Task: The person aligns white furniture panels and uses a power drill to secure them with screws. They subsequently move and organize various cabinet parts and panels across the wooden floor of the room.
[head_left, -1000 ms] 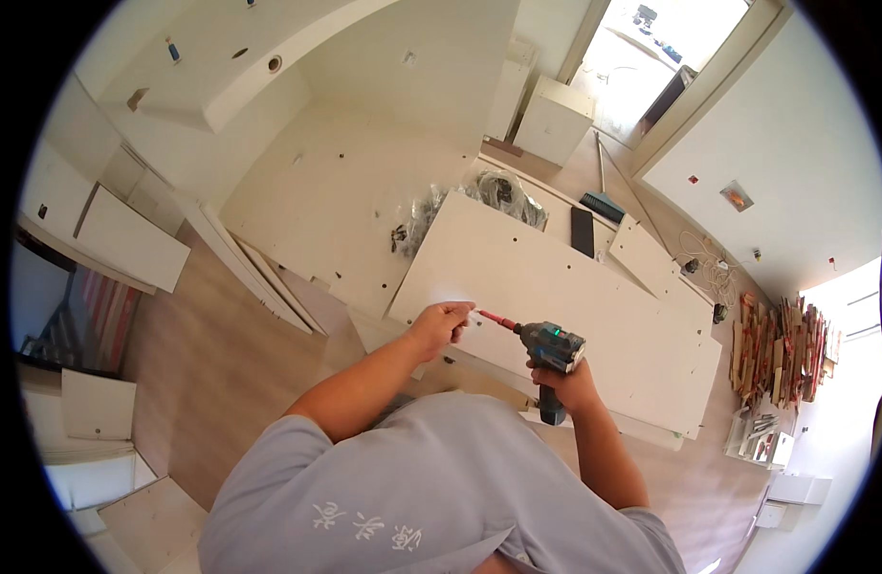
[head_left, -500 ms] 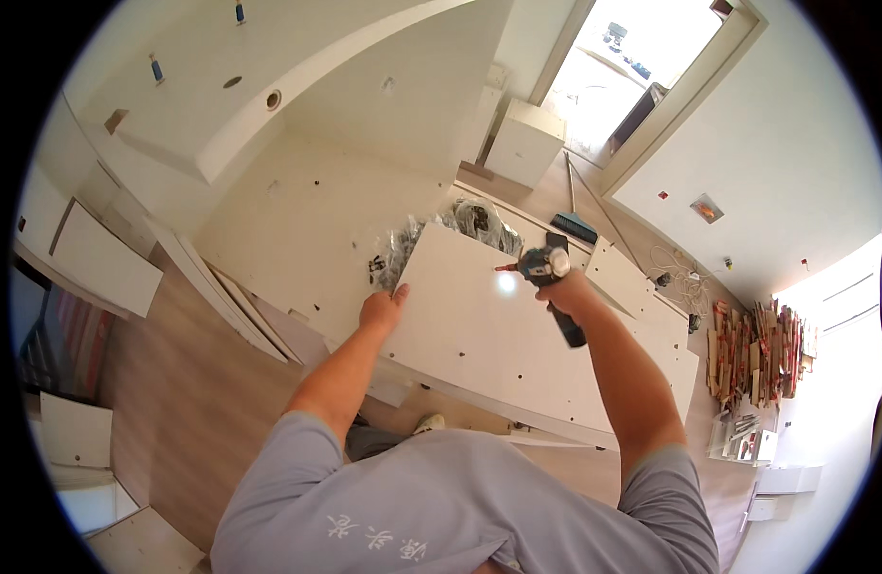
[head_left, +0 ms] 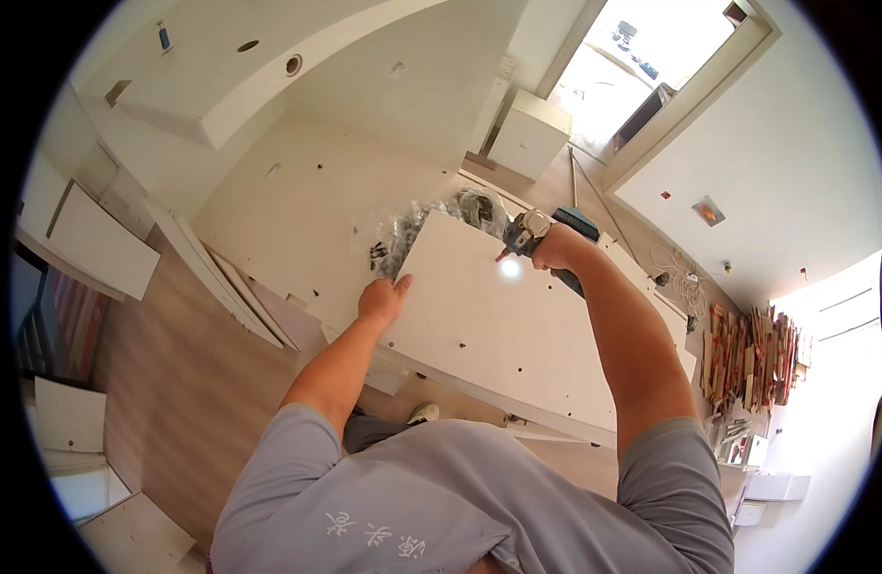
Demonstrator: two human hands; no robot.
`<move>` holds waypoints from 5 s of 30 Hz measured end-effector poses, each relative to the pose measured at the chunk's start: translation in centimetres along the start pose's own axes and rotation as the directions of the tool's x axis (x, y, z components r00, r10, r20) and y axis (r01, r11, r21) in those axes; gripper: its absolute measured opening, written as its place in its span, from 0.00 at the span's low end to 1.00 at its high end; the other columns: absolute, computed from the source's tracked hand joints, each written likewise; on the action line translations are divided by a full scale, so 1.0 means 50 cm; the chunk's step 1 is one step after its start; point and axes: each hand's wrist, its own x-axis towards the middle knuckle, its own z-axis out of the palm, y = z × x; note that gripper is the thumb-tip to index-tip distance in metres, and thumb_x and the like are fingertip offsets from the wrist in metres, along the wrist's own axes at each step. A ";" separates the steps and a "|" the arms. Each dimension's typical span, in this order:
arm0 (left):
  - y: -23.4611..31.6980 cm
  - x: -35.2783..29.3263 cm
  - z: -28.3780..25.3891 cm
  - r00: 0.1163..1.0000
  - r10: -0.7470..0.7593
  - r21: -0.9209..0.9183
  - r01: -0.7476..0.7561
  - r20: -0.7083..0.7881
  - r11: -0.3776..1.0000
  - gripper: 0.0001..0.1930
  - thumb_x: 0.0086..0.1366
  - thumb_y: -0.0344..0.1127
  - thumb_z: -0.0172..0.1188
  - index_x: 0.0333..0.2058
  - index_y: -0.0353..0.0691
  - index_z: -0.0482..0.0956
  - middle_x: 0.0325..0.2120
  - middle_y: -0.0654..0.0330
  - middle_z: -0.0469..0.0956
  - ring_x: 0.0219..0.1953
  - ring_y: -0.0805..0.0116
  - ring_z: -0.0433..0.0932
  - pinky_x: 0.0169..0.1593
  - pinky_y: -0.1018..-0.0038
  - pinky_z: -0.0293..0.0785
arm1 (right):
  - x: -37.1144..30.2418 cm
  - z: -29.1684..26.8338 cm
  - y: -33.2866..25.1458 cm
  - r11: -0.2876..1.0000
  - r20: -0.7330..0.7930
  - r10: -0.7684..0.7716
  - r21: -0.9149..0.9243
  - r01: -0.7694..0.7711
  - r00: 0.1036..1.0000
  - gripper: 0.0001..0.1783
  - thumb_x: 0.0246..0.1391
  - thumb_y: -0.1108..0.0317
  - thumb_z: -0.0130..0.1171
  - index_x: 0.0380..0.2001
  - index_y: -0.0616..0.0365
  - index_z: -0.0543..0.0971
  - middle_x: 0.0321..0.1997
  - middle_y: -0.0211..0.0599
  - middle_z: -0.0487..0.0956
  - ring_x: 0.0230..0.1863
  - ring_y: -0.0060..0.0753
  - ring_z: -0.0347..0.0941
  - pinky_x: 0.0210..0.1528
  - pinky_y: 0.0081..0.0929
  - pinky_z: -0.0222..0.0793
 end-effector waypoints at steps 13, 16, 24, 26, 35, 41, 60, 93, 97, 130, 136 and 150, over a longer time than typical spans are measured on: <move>-0.005 -0.003 -0.003 0.978 -0.086 -0.198 0.048 -0.188 0.979 0.27 0.67 0.60 0.57 0.36 0.37 0.84 0.33 0.49 0.84 0.38 0.51 0.82 0.42 0.58 0.77 | -0.114 -0.025 -0.015 0.983 -0.163 -0.066 -0.178 0.036 0.984 0.17 0.38 0.64 0.69 0.35 0.58 0.85 0.33 0.45 0.85 0.37 0.47 0.83 0.40 0.39 0.77; -0.031 -0.007 0.004 0.948 -0.265 -0.641 0.094 -0.176 0.762 0.12 0.68 0.42 0.58 0.38 0.39 0.81 0.28 0.56 0.79 0.32 0.57 0.79 0.37 0.62 0.77 | -0.187 0.006 0.032 0.988 -0.222 -0.075 0.114 0.102 0.972 0.16 0.39 0.65 0.72 0.35 0.57 0.85 0.34 0.44 0.85 0.35 0.43 0.83 0.38 0.36 0.77; 0.036 -0.149 -0.057 0.931 -0.148 -0.927 0.294 0.332 -0.232 0.21 0.57 0.11 0.39 0.42 0.37 0.77 0.32 0.56 0.74 0.34 0.64 0.77 0.45 0.62 0.85 | -0.395 0.328 0.093 0.155 -0.036 -0.138 0.986 0.058 0.990 0.23 0.43 0.84 0.66 0.46 0.64 0.80 0.38 0.40 0.84 0.36 0.29 0.80 0.38 0.31 0.78; 0.044 -0.164 -0.049 0.904 -0.059 -0.871 0.389 0.424 -0.300 0.21 0.58 0.11 0.39 0.43 0.36 0.77 0.33 0.57 0.74 0.35 0.64 0.77 0.46 0.61 0.84 | -0.430 0.363 0.096 0.074 0.037 -0.120 0.997 -0.028 0.992 0.25 0.42 0.84 0.65 0.48 0.64 0.80 0.39 0.41 0.84 0.38 0.30 0.80 0.42 0.32 0.79; 0.158 -0.211 -0.005 0.827 0.108 -0.811 0.562 0.551 -0.165 0.15 0.66 0.15 0.42 0.43 0.35 0.76 0.36 0.55 0.78 0.40 0.62 0.81 0.51 0.61 0.83 | -0.475 0.399 0.130 0.059 -0.050 -0.046 0.997 0.052 0.998 0.24 0.44 0.83 0.65 0.48 0.64 0.79 0.40 0.40 0.84 0.38 0.31 0.80 0.40 0.31 0.78; 0.148 -0.220 0.035 0.788 0.208 -0.792 0.605 0.580 -0.085 0.12 0.70 0.19 0.45 0.44 0.37 0.77 0.37 0.55 0.80 0.42 0.61 0.82 0.54 0.61 0.82 | -0.493 0.404 0.137 -0.035 -0.082 -0.016 0.996 0.081 0.997 0.23 0.45 0.83 0.66 0.48 0.64 0.79 0.40 0.41 0.84 0.38 0.30 0.79 0.39 0.31 0.78; 0.149 -0.307 0.058 0.793 0.107 -0.735 0.492 0.600 0.467 0.13 0.76 0.34 0.52 0.55 0.40 0.78 0.37 0.63 0.80 0.26 0.77 0.72 0.27 0.78 0.69 | -0.493 0.380 0.151 0.154 -0.054 0.020 0.987 0.051 0.998 0.22 0.42 0.82 0.68 0.46 0.61 0.81 0.38 0.36 0.85 0.37 0.28 0.80 0.40 0.33 0.78; -0.110 -0.071 0.047 0.993 -0.025 -0.145 0.009 -0.112 0.989 0.36 0.68 0.70 0.48 0.30 0.36 0.81 0.30 0.45 0.83 0.37 0.43 0.81 0.42 0.54 0.75 | -0.421 0.252 0.163 0.986 -0.011 0.124 -0.107 -0.125 0.992 0.13 0.44 0.63 0.67 0.35 0.54 0.84 0.33 0.42 0.85 0.38 0.48 0.81 0.40 0.39 0.77; -0.097 -0.066 0.041 0.997 -0.026 -0.150 0.015 -0.070 0.989 0.37 0.68 0.70 0.49 0.30 0.35 0.81 0.29 0.45 0.82 0.36 0.43 0.81 0.42 0.54 0.75 | -0.389 0.256 0.248 0.874 0.198 0.272 0.358 -0.328 0.942 0.14 0.44 0.64 0.65 0.35 0.58 0.83 0.32 0.42 0.85 0.36 0.50 0.81 0.38 0.38 0.76; -0.183 -0.079 0.026 0.975 -0.071 -0.528 -0.052 -0.210 0.848 0.21 0.75 0.53 0.51 0.44 0.38 0.79 0.30 0.58 0.80 0.28 0.62 0.77 0.34 0.65 0.73 | -0.482 0.167 0.165 0.989 -0.105 -0.058 0.130 0.072 0.993 0.19 0.43 0.66 0.72 0.42 0.53 0.85 0.37 0.44 0.86 0.40 0.48 0.81 0.45 0.37 0.77; 0.025 -0.283 -0.089 0.899 0.216 -0.862 0.262 0.382 0.433 0.12 0.77 0.41 0.51 0.43 0.41 0.78 0.23 0.68 0.72 0.18 0.82 0.63 0.22 0.81 0.61 | -0.526 0.300 0.146 0.490 -0.249 -0.222 0.807 0.329 0.943 0.24 0.42 0.80 0.74 0.46 0.62 0.81 0.41 0.29 0.84 0.41 0.22 0.78 0.47 0.28 0.76; 0.108 -0.335 -0.042 0.731 0.349 -0.773 0.376 0.586 0.511 0.12 0.76 0.45 0.55 0.37 0.43 0.74 0.21 0.71 0.65 0.20 0.83 0.59 0.23 0.81 0.57 | -0.519 0.352 0.132 0.356 -0.095 -0.183 0.922 0.156 0.979 0.22 0.42 0.78 0.73 0.44 0.59 0.81 0.40 0.31 0.85 0.41 0.24 0.79 0.48 0.30 0.76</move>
